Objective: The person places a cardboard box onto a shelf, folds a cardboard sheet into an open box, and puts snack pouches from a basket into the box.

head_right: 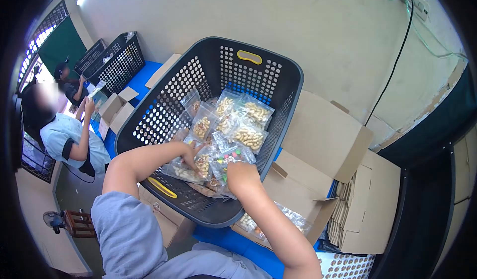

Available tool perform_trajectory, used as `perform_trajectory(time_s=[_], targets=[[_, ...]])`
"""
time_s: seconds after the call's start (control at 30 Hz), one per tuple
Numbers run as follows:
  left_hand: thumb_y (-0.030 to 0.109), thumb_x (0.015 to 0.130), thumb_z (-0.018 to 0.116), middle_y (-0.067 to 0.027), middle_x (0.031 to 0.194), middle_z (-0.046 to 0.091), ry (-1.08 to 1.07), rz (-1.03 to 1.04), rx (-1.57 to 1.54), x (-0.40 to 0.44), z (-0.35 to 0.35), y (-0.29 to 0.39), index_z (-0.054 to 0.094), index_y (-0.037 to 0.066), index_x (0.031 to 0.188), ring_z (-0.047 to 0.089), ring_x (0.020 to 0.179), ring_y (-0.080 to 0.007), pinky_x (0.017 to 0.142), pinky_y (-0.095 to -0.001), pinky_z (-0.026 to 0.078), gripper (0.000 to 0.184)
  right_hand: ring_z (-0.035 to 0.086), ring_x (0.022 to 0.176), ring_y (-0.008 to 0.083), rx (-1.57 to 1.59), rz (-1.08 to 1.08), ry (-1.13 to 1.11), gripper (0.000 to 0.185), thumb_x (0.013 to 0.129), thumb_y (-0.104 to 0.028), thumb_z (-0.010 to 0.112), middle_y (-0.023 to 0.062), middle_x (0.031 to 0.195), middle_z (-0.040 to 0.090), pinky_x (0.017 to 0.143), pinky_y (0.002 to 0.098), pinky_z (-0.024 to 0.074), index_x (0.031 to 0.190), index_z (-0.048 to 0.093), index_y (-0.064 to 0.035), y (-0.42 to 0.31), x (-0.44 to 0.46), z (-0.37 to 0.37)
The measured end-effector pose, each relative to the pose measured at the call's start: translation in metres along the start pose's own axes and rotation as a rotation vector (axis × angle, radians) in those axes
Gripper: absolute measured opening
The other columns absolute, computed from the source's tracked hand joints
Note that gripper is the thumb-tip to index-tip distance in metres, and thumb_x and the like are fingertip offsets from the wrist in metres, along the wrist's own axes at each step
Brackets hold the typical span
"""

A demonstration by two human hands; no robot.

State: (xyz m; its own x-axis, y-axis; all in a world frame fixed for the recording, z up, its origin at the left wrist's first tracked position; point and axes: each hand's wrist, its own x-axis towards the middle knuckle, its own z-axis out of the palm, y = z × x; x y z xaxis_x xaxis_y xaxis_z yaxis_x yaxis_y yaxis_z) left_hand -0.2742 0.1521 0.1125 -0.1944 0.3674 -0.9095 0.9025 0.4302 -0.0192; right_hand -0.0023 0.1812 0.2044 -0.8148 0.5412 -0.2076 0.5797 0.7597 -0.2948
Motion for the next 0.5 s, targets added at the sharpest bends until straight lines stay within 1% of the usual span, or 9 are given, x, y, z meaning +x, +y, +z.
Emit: perform_trajectory(time_s=[0.07,0.1,0.13,0.2,0.23,0.33,0.4,0.47,0.5], targets=[[0.066,0.046,0.085,-0.0306,0.151,-0.018,-0.079,0.133,0.463,0.001,-0.007,0.011,-0.032,0.02,0.143,0.019,0.141,-0.0423,0.112,-0.0402,0.029,0.159,0.066,0.084,0.0363,0.019,-0.005,-0.015,0.028,0.08,-0.024,0.066,0.019,0.09,0.067,0.073,0.046,0.052,0.095,0.062,-0.0002,0.0,-0.001,-0.003],[0.06,0.043,0.089,-0.0267,0.152,-0.02,-0.078,0.104,0.559,-0.003,-0.002,0.014,-0.028,0.027,0.145,0.016,0.142,-0.0421,0.114,-0.0466,0.025,0.159,0.066,0.084,0.0363,0.02,-0.011,-0.025,0.029,0.081,-0.025,0.066,0.0191,0.09,0.067,0.073,0.0461,0.052,0.095,0.062,-0.0003,0.0,0.0,-0.005],[0.06,0.043,0.089,-0.0267,0.152,-0.02,-0.085,0.103,0.561,-0.004,0.0,0.021,-0.028,0.027,0.145,0.016,0.142,-0.0421,0.114,-0.0466,0.025,0.159,0.066,0.084,0.0363,0.027,-0.01,-0.029,0.029,0.081,-0.025,0.066,0.0191,0.09,0.067,0.073,0.0461,0.052,0.095,0.062,-0.0003,-0.001,0.002,-0.006],[0.057,0.042,0.091,-0.0216,0.153,-0.021,-0.024,-0.101,0.712,-0.003,0.013,0.028,-0.026,0.034,0.145,0.014,0.14,-0.0469,0.111,-0.0576,0.025,0.157,0.066,0.084,0.0363,0.05,0.004,-0.047,0.029,0.082,-0.026,0.066,0.0191,0.089,0.067,0.073,0.0462,0.0519,0.094,0.062,-0.0001,-0.002,0.003,-0.005],[0.057,0.042,0.09,-0.0179,0.154,-0.023,0.012,-0.109,0.94,0.004,0.017,0.027,-0.026,0.039,0.143,0.012,0.138,-0.0529,0.107,-0.0657,0.025,0.156,0.066,0.084,0.0363,0.056,0.004,-0.051,0.029,0.082,-0.026,0.066,0.0191,0.089,0.067,0.073,0.0462,0.0519,0.094,0.062,-0.0001,-0.002,0.003,-0.005],[0.056,0.044,0.09,-0.0168,0.154,-0.023,0.038,-0.061,0.74,0.005,0.019,0.027,-0.028,0.038,0.143,0.011,0.137,-0.0553,0.105,-0.0671,0.028,0.154,0.066,0.084,0.0363,0.054,0.009,-0.034,0.029,0.083,-0.026,0.065,0.0191,0.089,0.067,0.073,0.0461,0.052,0.094,0.062,0.0003,-0.002,0.001,-0.004],[0.055,0.048,0.089,-0.0173,0.154,-0.022,0.017,-0.062,0.688,0.01,0.03,0.027,-0.028,0.039,0.143,0.011,0.138,-0.0542,0.104,-0.0686,0.027,0.152,0.066,0.084,0.0363,0.039,0.012,0.008,0.03,0.083,-0.026,0.065,0.0189,0.09,0.067,0.073,0.046,0.0522,0.095,0.062,0.0008,0.0,0.002,0.001],[0.054,0.047,0.09,-0.0137,0.157,-0.018,0.125,-0.061,0.749,0.02,0.036,0.025,-0.015,0.044,0.146,0.011,0.139,-0.0531,0.106,-0.0714,0.015,0.145,0.066,0.085,0.036,0.038,0.021,0.001,0.03,0.083,-0.026,0.065,0.0189,0.091,0.067,0.073,0.046,0.0522,0.096,0.062,0.0011,0.0,0.002,0.0],[0.049,0.057,0.087,-0.0133,0.157,-0.017,0.111,-0.015,0.789,0.026,0.036,0.024,-0.012,0.046,0.147,0.014,0.137,-0.055,0.103,-0.0727,0.018,0.134,0.066,0.085,0.0358,0.036,0.021,-0.01,0.031,0.084,-0.026,0.065,0.0188,0.091,0.067,0.074,0.0459,0.0523,0.097,0.062,0.0014,0.0,0.002,-0.001]])
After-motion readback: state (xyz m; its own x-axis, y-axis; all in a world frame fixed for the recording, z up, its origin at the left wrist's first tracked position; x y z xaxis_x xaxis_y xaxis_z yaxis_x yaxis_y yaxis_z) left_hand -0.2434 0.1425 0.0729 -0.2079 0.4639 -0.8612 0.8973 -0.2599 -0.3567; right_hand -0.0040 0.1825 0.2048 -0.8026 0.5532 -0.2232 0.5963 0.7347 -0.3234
